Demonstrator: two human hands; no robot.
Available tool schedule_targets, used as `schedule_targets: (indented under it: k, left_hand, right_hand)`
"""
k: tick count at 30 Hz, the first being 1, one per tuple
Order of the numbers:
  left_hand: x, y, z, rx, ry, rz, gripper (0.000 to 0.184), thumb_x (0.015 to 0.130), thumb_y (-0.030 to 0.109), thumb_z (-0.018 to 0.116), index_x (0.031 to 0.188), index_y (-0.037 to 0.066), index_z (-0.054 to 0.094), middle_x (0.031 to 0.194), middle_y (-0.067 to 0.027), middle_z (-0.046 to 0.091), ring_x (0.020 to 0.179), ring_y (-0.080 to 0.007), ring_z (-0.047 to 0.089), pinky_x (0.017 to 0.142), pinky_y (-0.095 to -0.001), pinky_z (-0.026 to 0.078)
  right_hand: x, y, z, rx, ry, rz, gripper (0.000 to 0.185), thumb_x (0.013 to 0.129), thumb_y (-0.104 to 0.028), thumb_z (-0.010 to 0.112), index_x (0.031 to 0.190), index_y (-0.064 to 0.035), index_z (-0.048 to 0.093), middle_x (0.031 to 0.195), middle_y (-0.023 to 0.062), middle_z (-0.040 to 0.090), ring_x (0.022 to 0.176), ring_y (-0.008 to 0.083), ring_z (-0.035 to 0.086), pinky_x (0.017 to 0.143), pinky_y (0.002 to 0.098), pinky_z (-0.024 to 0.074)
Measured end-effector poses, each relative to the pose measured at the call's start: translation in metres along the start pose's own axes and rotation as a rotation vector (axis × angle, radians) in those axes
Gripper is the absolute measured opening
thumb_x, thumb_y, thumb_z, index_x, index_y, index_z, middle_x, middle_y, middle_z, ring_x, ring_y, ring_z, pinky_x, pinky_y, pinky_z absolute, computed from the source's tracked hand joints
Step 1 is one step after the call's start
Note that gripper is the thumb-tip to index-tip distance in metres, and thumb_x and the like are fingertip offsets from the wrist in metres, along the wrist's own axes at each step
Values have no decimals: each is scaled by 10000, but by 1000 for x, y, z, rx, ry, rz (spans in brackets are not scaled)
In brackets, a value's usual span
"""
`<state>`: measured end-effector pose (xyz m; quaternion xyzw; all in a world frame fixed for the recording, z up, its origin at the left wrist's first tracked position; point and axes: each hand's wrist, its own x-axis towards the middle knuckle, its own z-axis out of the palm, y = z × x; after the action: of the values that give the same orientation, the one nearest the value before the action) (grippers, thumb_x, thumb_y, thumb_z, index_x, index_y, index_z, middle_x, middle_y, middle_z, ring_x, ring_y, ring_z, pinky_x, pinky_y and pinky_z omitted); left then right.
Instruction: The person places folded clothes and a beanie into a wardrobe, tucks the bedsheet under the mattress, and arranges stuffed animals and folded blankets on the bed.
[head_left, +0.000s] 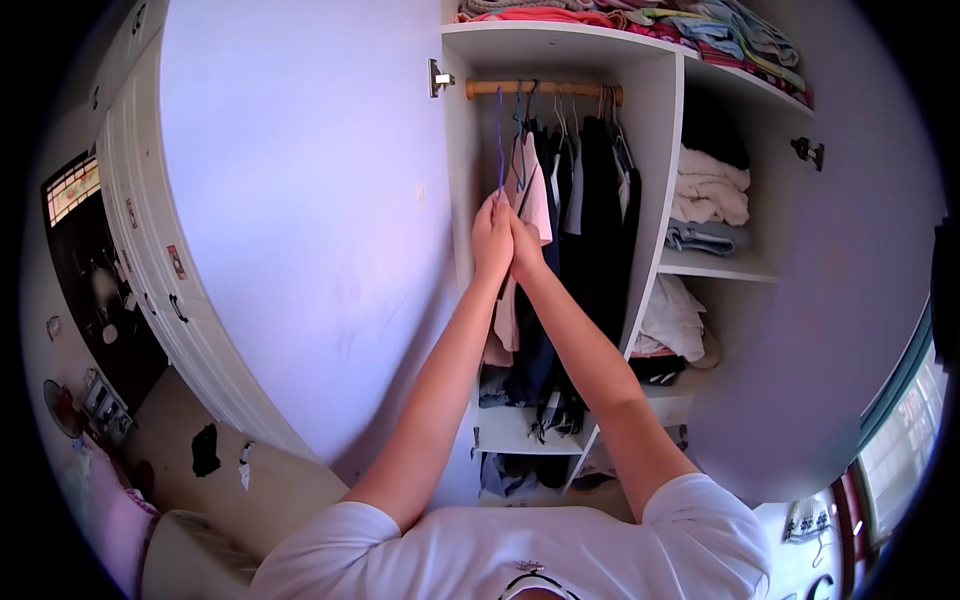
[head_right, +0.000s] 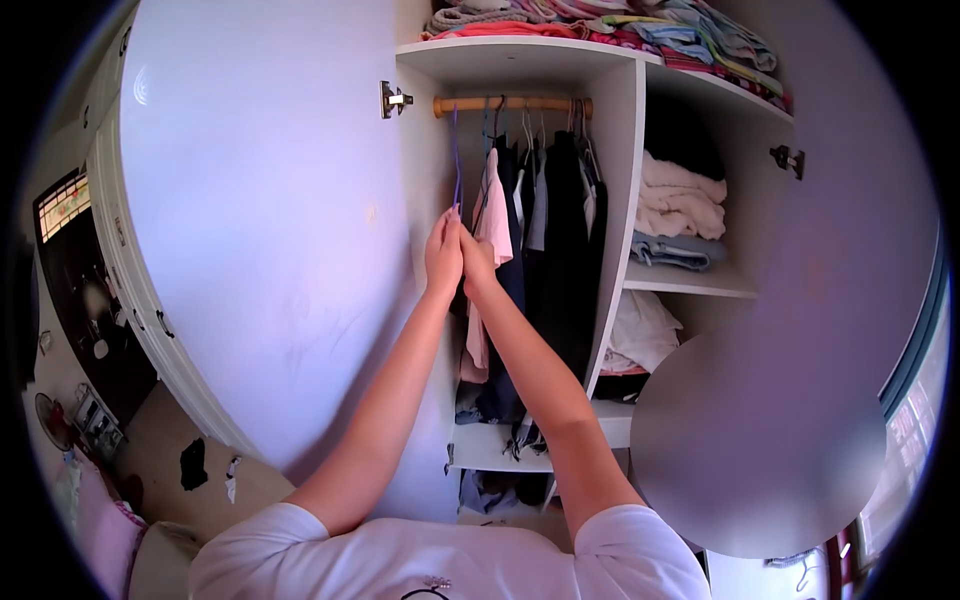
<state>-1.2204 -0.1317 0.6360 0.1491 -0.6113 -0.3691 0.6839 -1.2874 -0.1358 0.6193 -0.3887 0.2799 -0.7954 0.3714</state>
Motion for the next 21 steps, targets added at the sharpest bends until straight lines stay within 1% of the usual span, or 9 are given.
schedule_targets:
  k: [1, 5, 8, 9, 12, 13, 15, 18, 21]
  left_hand:
    - [14, 2, 7, 18, 16, 13, 441, 962, 323, 473, 1214, -27, 564, 1145, -152, 623, 1074, -219, 571, 940, -295, 404]
    - [83, -23, 28, 45, 33, 54, 460, 953, 354, 436, 1201, -15, 556, 1147, -212, 613, 1094, -329, 570, 935, -352, 420]
    - [128, -29, 42, 20, -4, 29, 466, 951, 365, 436, 1202, -10, 556, 1141, -207, 616, 1089, -323, 572, 929, -348, 421]
    - [139, -30, 47, -16, 8, 19, 468, 951, 371, 439, 1186, -12, 568, 1128, -205, 621, 1078, -312, 577, 921, -343, 422]
    - [176, -40, 58, 20, -25, -37, 475, 950, 383, 450, 1168, -17, 583, 1116, -201, 627, 1068, -302, 581, 912, -343, 423]
    - [188, -45, 62, 18, -36, -38, 480, 948, 388, 455, 1164, -19, 586, 1113, -198, 629, 1065, -299, 582, 909, -344, 424]
    - [201, -55, 65, 16, -58, -52, 488, 946, 398, 464, 1157, -23, 592, 1107, -194, 632, 1060, -293, 584, 902, -346, 426]
    - [213, -60, 66, 56, -150, -133, 520, 961, 415, 472, 1226, -24, 563, 1194, -167, 593, 1103, -219, 542, 961, -304, 387]
    - [215, -77, 71, 93, -108, -114, 499, 949, 407, 464, 1161, -25, 596, 1118, -195, 631, 1061, -274, 584, 909, -338, 424]
  right_hand:
    - [17, -3, 7, 51, -13, -31, 441, 844, -310, 676, 1021, 85, 592, 908, 111, 649, 790, 163, 642, 632, 299, 511]
    - [105, 0, 15, 91, 19, -19, 524, 803, -303, 724, 989, 161, 568, 931, 170, 641, 794, 202, 643, 651, 323, 520]
    - [162, -6, 24, 143, 10, -53, 537, 791, -288, 735, 965, 188, 558, 928, 185, 636, 792, 216, 644, 652, 331, 524]
    - [183, -7, 28, 201, 4, -44, 543, 786, -284, 739, 994, 182, 552, 950, 190, 633, 801, 226, 641, 658, 350, 527]
    - [208, -37, 43, 174, 55, 134, 262, 884, -328, 646, 923, -71, 612, 877, 23, 620, 781, 159, 597, 712, 307, 488]
    - [229, -32, 40, 287, -43, 108, 518, 784, -281, 739, 1075, 107, 555, 1045, 192, 623, 847, 257, 635, 718, 386, 529]
    - [260, -22, 34, 272, -25, 98, 505, 788, -282, 734, 1079, 92, 558, 1055, 187, 624, 868, 251, 633, 742, 374, 526]
    - [285, -17, 30, 249, 15, 137, 474, 800, -302, 717, 1066, 60, 569, 1058, 164, 628, 897, 231, 625, 769, 353, 520]
    - [291, -10, 22, 276, 34, 214, 407, 837, -323, 670, 1047, 15, 585, 1053, 137, 632, 923, 215, 615, 790, 330, 509]
